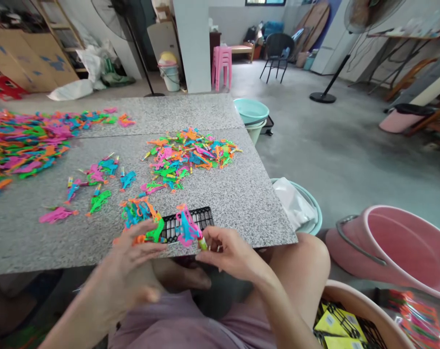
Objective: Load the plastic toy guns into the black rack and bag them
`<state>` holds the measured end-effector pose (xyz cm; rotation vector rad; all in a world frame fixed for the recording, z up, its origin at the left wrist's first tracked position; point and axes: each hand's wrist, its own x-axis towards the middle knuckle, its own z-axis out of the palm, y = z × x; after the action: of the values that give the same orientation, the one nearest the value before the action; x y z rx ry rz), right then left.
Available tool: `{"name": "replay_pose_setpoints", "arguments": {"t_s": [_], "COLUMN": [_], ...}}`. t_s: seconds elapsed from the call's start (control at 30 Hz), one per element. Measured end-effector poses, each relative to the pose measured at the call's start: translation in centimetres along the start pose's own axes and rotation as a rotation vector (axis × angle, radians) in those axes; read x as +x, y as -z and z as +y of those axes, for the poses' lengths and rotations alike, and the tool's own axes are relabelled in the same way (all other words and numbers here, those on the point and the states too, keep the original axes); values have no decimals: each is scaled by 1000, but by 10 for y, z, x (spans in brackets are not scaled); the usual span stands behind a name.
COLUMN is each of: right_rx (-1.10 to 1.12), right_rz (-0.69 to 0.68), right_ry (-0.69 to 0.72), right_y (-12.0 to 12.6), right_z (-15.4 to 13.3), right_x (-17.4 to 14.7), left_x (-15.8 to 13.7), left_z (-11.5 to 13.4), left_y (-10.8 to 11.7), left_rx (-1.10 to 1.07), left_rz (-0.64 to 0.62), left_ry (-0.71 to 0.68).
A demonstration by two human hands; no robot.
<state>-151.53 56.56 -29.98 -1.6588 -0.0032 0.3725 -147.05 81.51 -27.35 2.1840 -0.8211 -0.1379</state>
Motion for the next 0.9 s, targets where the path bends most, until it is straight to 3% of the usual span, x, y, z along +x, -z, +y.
{"name": "replay_pose_setpoints", "arguments": {"t_s": [0.1, 0.2, 0.27, 0.33, 0.43, 0.63, 0.8, 0.9], "right_rx": [-249, -440, -464, -449, -382, -342, -349, -381], "right_rz": [195, 273, 265, 246, 243, 215, 174, 98], "right_ry": [23, 47, 67, 78, 74, 96, 343, 406], "right_y": [-2, -13, -22, -31, -41, -41, -33, -40], "right_z": [2, 9, 16, 23, 31, 32, 34, 39], "right_x": [39, 90, 118, 136, 145, 143, 146, 153], "left_x": [15, 39, 48, 48, 41, 37, 37, 37], "left_z": [-19, -49, -66, -76, -77, -70, -70, -68], "left_y": [36, 48, 44, 36, 30, 32, 31, 31], "left_rx": [285, 546, 593, 612, 621, 614, 602, 588], "left_rz": [161, 1, -78, -58, -9, -33, -32, -31], "left_ry": [-71, -335, -389, -394, -432, -441, -437, -432]}}
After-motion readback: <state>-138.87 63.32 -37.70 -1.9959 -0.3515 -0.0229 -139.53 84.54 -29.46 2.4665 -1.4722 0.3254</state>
